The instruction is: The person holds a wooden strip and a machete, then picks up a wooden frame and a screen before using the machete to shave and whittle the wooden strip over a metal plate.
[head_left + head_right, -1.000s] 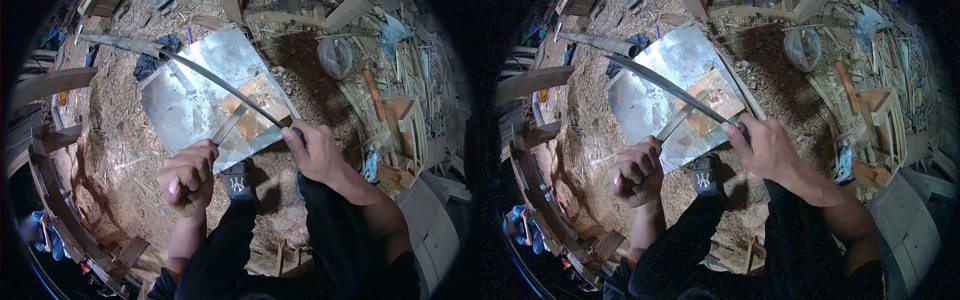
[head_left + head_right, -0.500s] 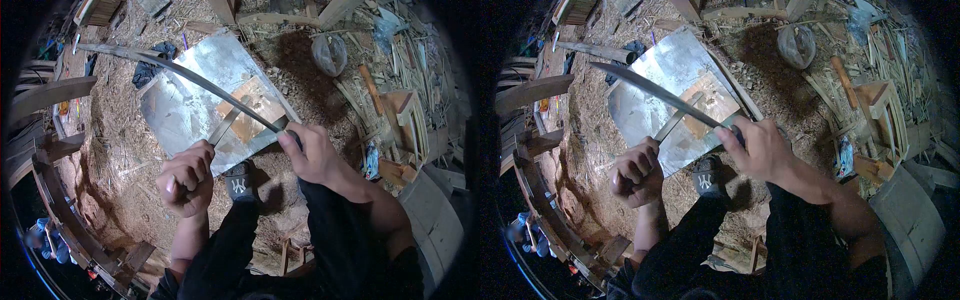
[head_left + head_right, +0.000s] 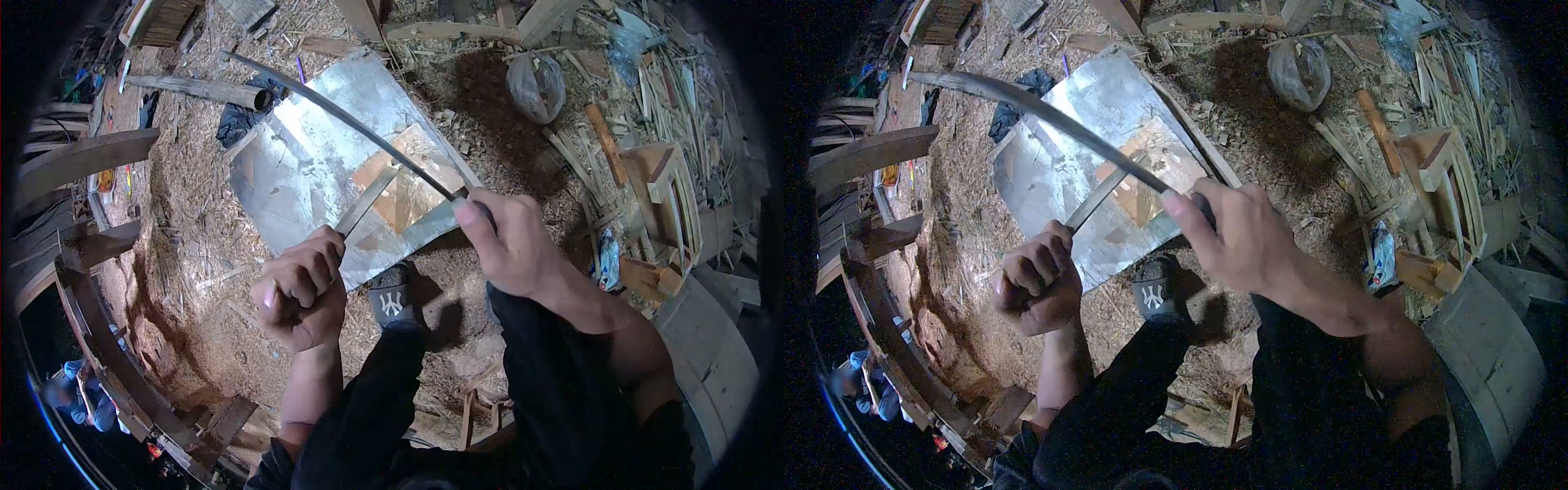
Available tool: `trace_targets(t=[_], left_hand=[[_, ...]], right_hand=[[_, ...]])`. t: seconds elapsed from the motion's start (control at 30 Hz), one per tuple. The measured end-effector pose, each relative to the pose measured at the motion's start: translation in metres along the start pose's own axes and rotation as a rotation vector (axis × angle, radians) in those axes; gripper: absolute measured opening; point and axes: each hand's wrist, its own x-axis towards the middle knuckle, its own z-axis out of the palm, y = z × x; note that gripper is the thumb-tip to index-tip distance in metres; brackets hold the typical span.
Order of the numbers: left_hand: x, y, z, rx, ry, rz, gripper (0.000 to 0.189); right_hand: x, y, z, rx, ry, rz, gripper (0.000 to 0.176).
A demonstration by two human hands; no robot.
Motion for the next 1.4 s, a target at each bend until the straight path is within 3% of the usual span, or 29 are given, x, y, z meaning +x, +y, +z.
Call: trace_targets(t=[0.03, 0.13, 0.17, 0.33, 0.4, 0.47, 0.53, 0.57, 0.6, 0.67, 0.7, 0.73, 0.8, 0.83, 0.9, 0.93, 1.0, 1.03, 1.07, 1.13, 1.2, 1.27, 1.4], left_hand=[[0.0, 0.0, 0.0, 0.001, 0.013, 0.001, 0.052], [0.0, 0.001, 0.001, -0.002, 0.034, -0.018, 0.052], [-0.001, 0.001, 0.0, -0.004, 0.032, -0.014, 0.052], [0.003, 0.001, 0.005, -0.009, 0.035, -0.02, 0.051], [0.001, 0.0, 0.003, -0.02, 0.036, -0.019, 0.051], [-0.001, -0.001, 0.003, -0.03, 0.04, -0.02, 0.052], [-0.001, -0.001, 0.003, -0.02, 0.084, -0.012, 0.052], [-0.001, -0.002, 0.003, -0.02, 0.081, -0.012, 0.052], [-0.002, -0.002, 0.003, -0.043, 0.093, -0.006, 0.052], [0.001, -0.004, 0.004, -0.072, 0.103, 0.008, 0.052], [0.002, -0.005, 0.004, -0.045, 0.083, 0.038, 0.052], [0.0, -0.004, 0.005, -0.015, 0.065, 0.06, 0.053], [0.0, -0.003, 0.005, 0.003, 0.059, 0.063, 0.052], [0.0, -0.003, 0.005, 0.017, 0.053, 0.066, 0.052], [-0.001, -0.002, 0.008, 0.036, 0.101, 0.033, 0.051], [-0.001, -0.002, 0.01, 0.054, 0.151, 0.005, 0.051], [0.001, -0.002, 0.012, 0.068, 0.186, 0.004, 0.05], [0.002, -0.002, 0.013, 0.084, 0.22, 0.003, 0.05], [0.003, -0.001, 0.016, 0.084, 0.218, 0.003, 0.05], [0.008, -0.001, 0.022, 0.095, 0.206, 0.026, 0.05], [0.011, -0.002, 0.023, 0.091, 0.225, 0.029, 0.051], [0.013, 0.0, 0.024, 0.094, 0.24, 0.022, 0.052], [0.019, 0.0, 0.026, 0.108, 0.207, -0.001, 0.054]], right_hand=[[-0.002, 0.001, 0.001, 0.047, 0.025, -0.122, 0.056], [-0.004, 0.026, 0.011, -0.163, -0.077, -0.118, 0.056], [0.0, 0.029, 0.013, -0.346, -0.214, 0.251, 0.058], [0.005, 0.025, 0.008, -0.142, -0.217, 0.369, 0.059], [0.003, 0.003, -0.001, 0.11, -0.146, 0.262, 0.057], [-0.001, -0.002, -0.001, 0.106, -0.073, 0.171, 0.054], [-0.006, 0.013, 0.006, 0.087, 0.034, -0.223, 0.06], [-0.009, 0.027, 0.009, -0.052, -0.111, -0.002, 0.06], [-0.009, 0.035, 0.016, -0.054, -0.109, -0.005, 0.06], [-0.006, 0.045, 0.023, -0.236, -0.116, 0.244, 0.053], [-0.002, 0.038, 0.018, -0.2, -0.217, 0.296, 0.067], [-0.002, 0.029, 0.012, -0.196, -0.221, 0.303, 0.067], [0.003, 0.014, 0.002, 0.315, -0.338, 0.608, 0.069], [0.003, 0.011, 0.002, 0.316, -0.339, 0.608, 0.069], [0.0, 0.008, 0.001, 0.126, -0.109, 0.216, 0.067], [-0.002, 0.005, 0.0, 0.124, -0.11, 0.216, 0.067], [-0.005, 0.001, -0.002, 0.125, -0.029, -0.077, 0.064], [-0.007, 0.012, 0.005, 0.055, -0.017, -0.123, 0.063], [-0.007, 0.025, 0.013, 0.055, -0.015, -0.123, 0.063], [0.001, 0.034, 0.02, -0.264, -0.108, 0.258, 0.062], [0.002, 0.032, 0.011, -0.229, -0.195, 0.35, 0.063], [0.007, 0.025, 0.004, 0.087, -0.286, 0.523, 0.066], [-0.001, 0.001, -0.001, 0.251, -0.177, 0.342, 0.067]])
